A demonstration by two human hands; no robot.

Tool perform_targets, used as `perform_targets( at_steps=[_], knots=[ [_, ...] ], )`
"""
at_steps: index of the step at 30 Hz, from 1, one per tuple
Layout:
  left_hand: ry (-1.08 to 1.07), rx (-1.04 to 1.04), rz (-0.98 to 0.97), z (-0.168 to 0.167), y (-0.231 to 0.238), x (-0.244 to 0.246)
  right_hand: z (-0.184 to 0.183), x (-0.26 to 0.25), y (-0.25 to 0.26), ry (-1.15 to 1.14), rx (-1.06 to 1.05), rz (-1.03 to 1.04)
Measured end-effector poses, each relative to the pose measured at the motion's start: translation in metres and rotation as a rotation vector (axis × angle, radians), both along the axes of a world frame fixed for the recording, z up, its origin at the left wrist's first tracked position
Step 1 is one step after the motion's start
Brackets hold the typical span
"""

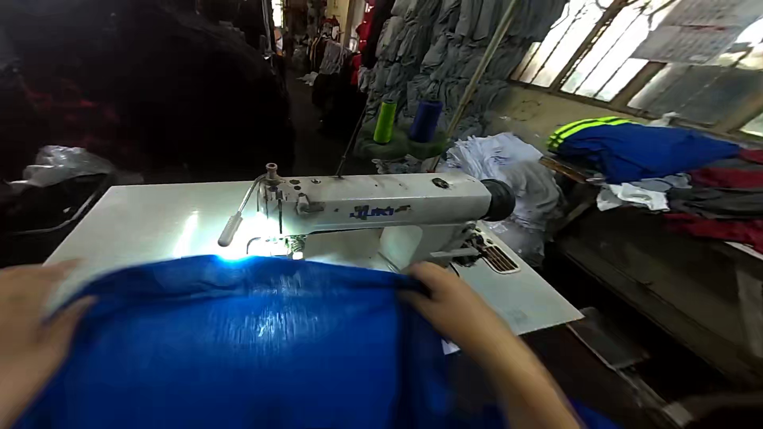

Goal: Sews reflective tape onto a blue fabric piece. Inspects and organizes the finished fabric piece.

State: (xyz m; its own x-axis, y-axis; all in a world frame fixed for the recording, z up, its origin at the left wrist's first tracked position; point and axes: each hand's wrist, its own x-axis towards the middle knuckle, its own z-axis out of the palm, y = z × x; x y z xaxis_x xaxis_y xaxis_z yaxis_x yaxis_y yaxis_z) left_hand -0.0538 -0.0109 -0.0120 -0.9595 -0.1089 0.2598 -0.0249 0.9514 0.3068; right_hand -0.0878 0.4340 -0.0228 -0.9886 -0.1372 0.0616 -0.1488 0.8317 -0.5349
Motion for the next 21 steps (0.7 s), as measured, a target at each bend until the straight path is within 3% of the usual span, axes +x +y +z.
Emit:
perform_targets(
  at_steps=[3,7,11,13,17,21],
  knots=[
    [-0.170,0.012,-0.142,-0.094,-0.032,-0.021,-0.057,-0.015,-0.034,-0.106,0.199,-0.059],
    [-0.205,-0.025,-0.121,-0.152,-0.032,0.003,-0.130,0.012,-0.003,0.104,0.322,-0.172],
    [-0.206,-0.035,-0.113,-0.152,-0.037,0.011,-0.148,0.016,0.046,0.223,0.382,-0.151],
    [-0.224,-0.009,-0.108,-0.149,-0.037,0.008,-0.143,0.014,0.046,0.238,0.375,-0.165],
    [-0.154,0.084,-0.112,-0.142,-0.032,0.002,-0.108,0.024,-0.026,0.169,0.171,-0.031],
    [-0.063,0.050,-0.126,-0.151,-0.021,-0.001,-0.112,0.043,-0.089,-0.016,0.093,0.183]
  ],
)
